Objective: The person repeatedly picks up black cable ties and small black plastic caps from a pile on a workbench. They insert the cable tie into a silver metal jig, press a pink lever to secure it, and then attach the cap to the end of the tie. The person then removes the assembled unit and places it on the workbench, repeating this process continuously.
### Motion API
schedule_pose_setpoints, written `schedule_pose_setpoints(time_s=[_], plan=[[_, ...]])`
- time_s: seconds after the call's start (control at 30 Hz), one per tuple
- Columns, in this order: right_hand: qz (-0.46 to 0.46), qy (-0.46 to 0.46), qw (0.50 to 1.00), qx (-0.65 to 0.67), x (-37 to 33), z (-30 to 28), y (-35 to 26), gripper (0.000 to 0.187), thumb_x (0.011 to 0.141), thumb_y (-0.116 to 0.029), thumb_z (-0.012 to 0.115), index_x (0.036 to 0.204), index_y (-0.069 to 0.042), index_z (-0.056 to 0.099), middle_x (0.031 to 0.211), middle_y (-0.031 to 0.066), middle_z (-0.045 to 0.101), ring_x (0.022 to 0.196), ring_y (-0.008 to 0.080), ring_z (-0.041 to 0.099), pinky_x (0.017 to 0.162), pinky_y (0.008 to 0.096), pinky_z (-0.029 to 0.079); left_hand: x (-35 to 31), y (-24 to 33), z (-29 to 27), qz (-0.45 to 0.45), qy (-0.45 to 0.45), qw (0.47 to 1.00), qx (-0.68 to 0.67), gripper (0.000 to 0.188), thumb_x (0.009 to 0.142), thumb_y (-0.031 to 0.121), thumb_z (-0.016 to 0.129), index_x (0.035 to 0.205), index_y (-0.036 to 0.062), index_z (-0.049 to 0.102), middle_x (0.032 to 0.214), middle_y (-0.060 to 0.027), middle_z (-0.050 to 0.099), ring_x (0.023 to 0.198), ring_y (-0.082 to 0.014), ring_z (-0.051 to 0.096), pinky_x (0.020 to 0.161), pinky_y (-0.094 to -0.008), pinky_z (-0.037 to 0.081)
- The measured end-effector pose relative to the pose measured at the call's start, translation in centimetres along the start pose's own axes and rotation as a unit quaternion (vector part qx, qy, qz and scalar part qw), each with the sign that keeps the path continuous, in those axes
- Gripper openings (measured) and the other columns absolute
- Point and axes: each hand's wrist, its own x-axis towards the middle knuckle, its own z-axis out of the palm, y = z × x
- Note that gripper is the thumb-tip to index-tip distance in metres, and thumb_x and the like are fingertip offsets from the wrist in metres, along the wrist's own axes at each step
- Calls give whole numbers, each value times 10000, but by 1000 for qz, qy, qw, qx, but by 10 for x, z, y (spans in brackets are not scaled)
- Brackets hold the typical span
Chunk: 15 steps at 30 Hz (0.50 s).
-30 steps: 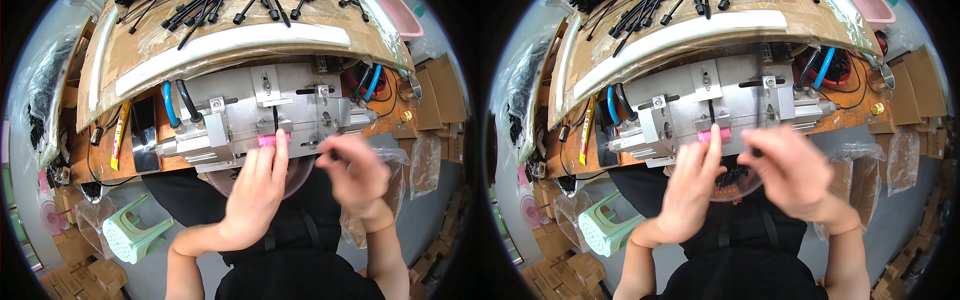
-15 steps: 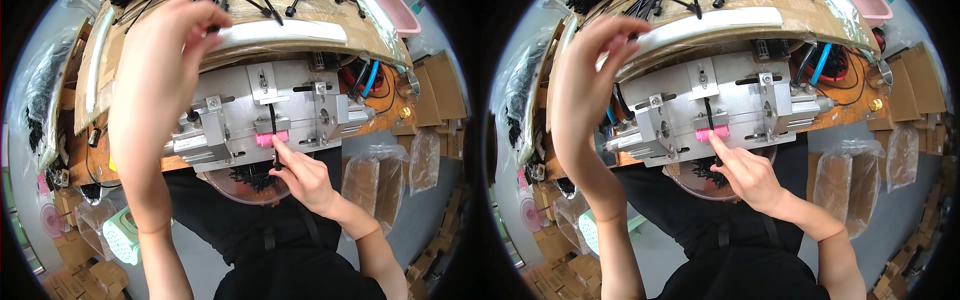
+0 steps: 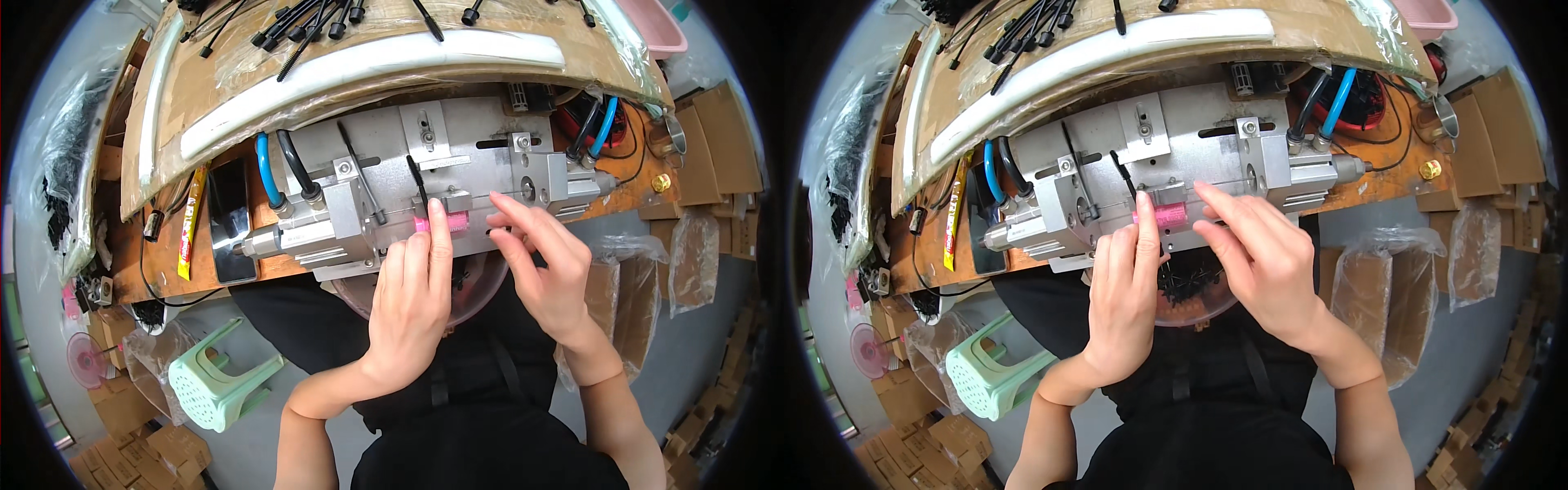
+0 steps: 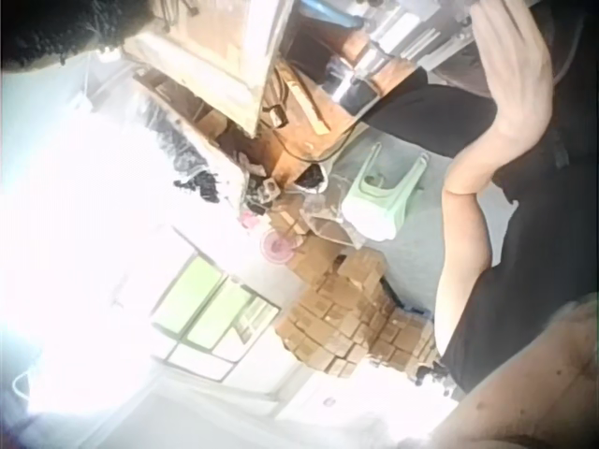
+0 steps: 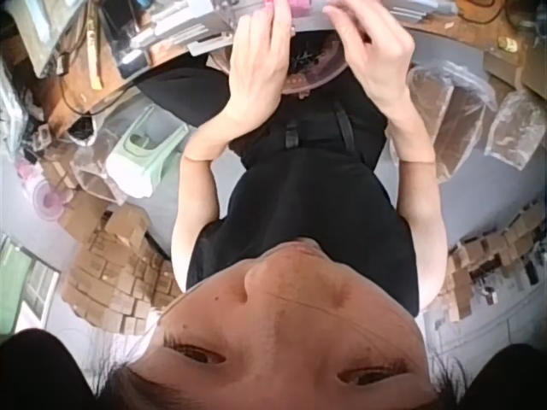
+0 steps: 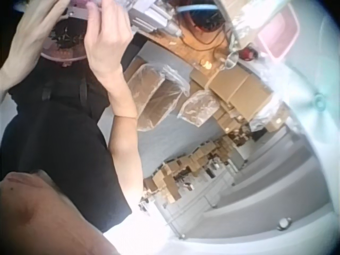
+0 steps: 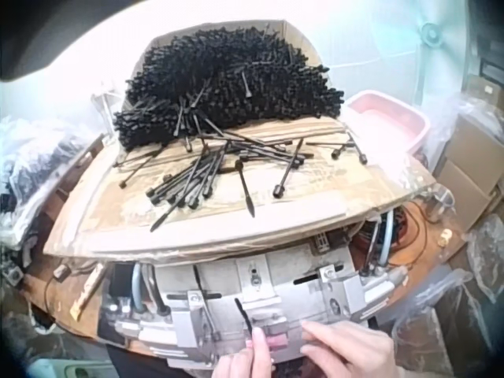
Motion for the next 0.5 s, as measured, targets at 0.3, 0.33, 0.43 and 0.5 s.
schedule_pose_setpoints(time_s=[0.3,0.33,0.43,0.5], plan=[[4,14,1000,-4,15,-1,-5,261,825,56,693,1083,14,690,794,118,655,651,194,609,570,284,489,-4,11,3,-8,2,1000,3,666,758,-5,601,1392,-105,426,909,-64,489,780,-169,500,721,-266,475],[4,15,1000,-4,15,-2,-6,259,826,59,691,1082,16,690,797,117,655,648,188,605,567,281,485,-6,12,2,-1,1,1000,6,666,759,-5,601,1393,-106,424,909,-65,489,782,-169,500,722,-265,475],[21,12,1000,13,12,-3,-7,262,825,72,685,1082,21,689,807,118,659,649,184,601,566,277,480,-12,15,2,9,-8,1000,12,670,760,-8,602,1395,-109,416,912,-68,491,789,-171,501,724,-261,473],[14,8,1000,9,11,-5,-7,258,825,76,682,1078,25,689,815,119,662,651,181,598,566,273,476,-8,15,3,1,-22,1000,13,675,758,-13,601,1398,-114,409,914,-70,491,794,-172,500,725,-259,471]])
